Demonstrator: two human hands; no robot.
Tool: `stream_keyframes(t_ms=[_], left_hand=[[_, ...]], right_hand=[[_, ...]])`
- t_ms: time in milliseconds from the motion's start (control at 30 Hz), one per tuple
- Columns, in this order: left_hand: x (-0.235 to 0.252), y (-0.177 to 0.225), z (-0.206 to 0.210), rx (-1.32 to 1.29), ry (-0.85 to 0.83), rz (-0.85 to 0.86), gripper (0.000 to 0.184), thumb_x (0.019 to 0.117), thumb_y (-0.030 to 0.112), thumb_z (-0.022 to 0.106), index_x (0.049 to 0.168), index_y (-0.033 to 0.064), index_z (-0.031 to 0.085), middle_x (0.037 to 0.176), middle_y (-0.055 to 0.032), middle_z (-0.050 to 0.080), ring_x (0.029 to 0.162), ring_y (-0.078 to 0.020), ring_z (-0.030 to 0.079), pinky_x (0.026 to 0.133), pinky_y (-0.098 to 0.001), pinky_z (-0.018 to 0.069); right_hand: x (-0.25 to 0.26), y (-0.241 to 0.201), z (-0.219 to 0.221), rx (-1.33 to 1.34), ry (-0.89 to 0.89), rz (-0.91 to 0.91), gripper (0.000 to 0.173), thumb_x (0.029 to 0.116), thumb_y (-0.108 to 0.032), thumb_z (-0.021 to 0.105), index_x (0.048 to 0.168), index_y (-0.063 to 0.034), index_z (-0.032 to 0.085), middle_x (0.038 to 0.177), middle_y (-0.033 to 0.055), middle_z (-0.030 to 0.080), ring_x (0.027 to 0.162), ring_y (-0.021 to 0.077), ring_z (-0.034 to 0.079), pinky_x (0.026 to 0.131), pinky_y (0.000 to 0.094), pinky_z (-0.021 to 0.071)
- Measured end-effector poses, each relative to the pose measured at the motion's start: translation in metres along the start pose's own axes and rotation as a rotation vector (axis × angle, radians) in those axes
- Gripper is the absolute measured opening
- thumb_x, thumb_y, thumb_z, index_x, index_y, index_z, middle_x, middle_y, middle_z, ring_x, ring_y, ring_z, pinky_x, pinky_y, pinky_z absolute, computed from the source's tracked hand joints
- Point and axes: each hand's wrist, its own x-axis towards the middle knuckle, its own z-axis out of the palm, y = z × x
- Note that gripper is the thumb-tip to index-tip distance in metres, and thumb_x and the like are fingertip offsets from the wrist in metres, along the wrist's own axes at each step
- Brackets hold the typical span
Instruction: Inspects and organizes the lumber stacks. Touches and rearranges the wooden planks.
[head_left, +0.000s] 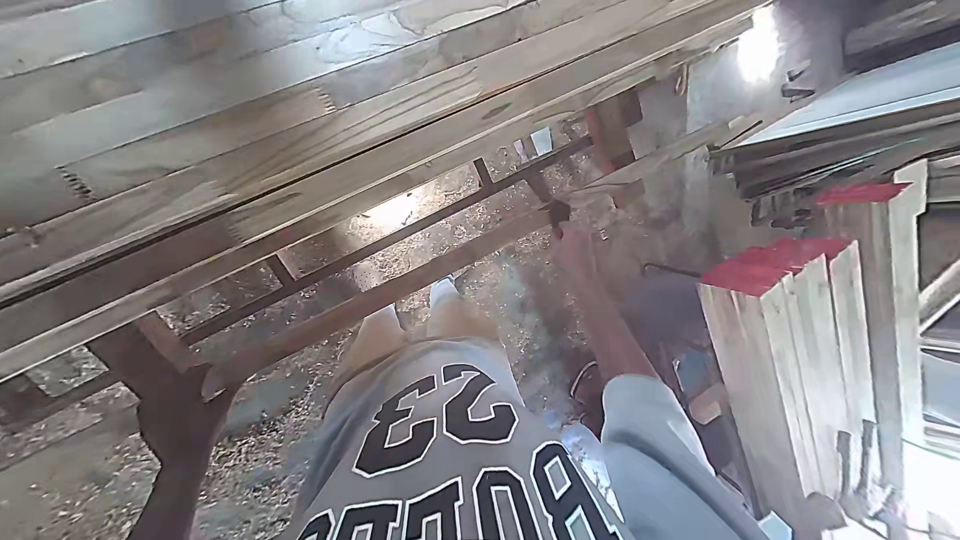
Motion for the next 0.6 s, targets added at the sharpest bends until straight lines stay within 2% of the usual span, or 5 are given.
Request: stream_keyframes(t_ms=[200, 267, 333, 433, 600], left_hand=[[-0.003, -0.007, 0.005, -0.007, -0.025, -0.042, 0.063, 0.0834, 0.044, 0.08, 0.133, 0.0083, 0.065, 0.135, -0.025, 0.063, 0.131, -0.0494, 0.054, 0.11, -0.0698, 0.0363], [0.0, -0.005, 0.004, 0.014, -0.034, -0.038, 0.061, 0.0833, 0.042, 0.082, 0.131, 0.0084, 0.066, 0.133, -0.0243, 0.065, 0.128, -0.0485, 0.057, 0.109, -0.0687, 0.0384], [0.003, -0.008, 0.004, 0.039, -0.045, -0.025, 0.059, 0.0822, 0.042, 0.083, 0.129, 0.0094, 0.067, 0.13, -0.0214, 0.066, 0.127, -0.0453, 0.058, 0.11, -0.0676, 0.0378], [0.004, -0.014, 0.002, 0.007, -0.08, 0.045, 0.061, 0.0827, 0.045, 0.081, 0.13, 0.0081, 0.067, 0.131, -0.0194, 0.067, 0.13, -0.042, 0.057, 0.119, -0.0646, 0.0269], [0.04, -0.03, -0.028, -0.006, -0.393, 0.1, 0.07, 0.0774, 0.053, 0.087, 0.129, 0.0084, 0.07, 0.141, -0.0295, 0.057, 0.135, -0.0487, 0.051, 0.113, -0.0661, 0.0379]], right_hand=[[-0.066, 0.0, 0.011, 0.157, -0.308, 0.007, 0.043, 0.1035, -0.019, 0.054, 0.144, -0.005, 0.055, 0.127, 0.0216, 0.066, 0.106, 0.0317, 0.07, 0.093, 0.051, 0.0563], [-0.071, 0.015, 0.025, 0.444, -0.224, 0.078, 0.047, 0.1079, -0.015, 0.048, 0.153, -0.0029, 0.042, 0.124, 0.0205, 0.065, 0.089, 0.0233, 0.075, 0.079, 0.0397, 0.0644], [-0.069, 0.022, 0.055, 0.856, -0.082, 0.094, 0.042, 0.1093, -0.008, 0.042, 0.15, 0.003, 0.041, 0.124, 0.0232, 0.065, 0.087, 0.0226, 0.075, 0.074, 0.0364, 0.0654], [-0.051, 0.011, 0.114, 1.413, 0.146, 0.068, 0.035, 0.1086, -0.003, 0.038, 0.141, 0.0073, 0.041, 0.123, 0.0236, 0.06, 0.099, 0.0269, 0.071, 0.084, 0.0431, 0.0631], [-0.034, -0.053, 0.122, 1.652, 0.331, 0.156, 0.036, 0.1099, -0.009, 0.037, 0.146, -0.0027, 0.038, 0.129, 0.0201, 0.056, 0.107, 0.0285, 0.065, 0.088, 0.0465, 0.0588]])
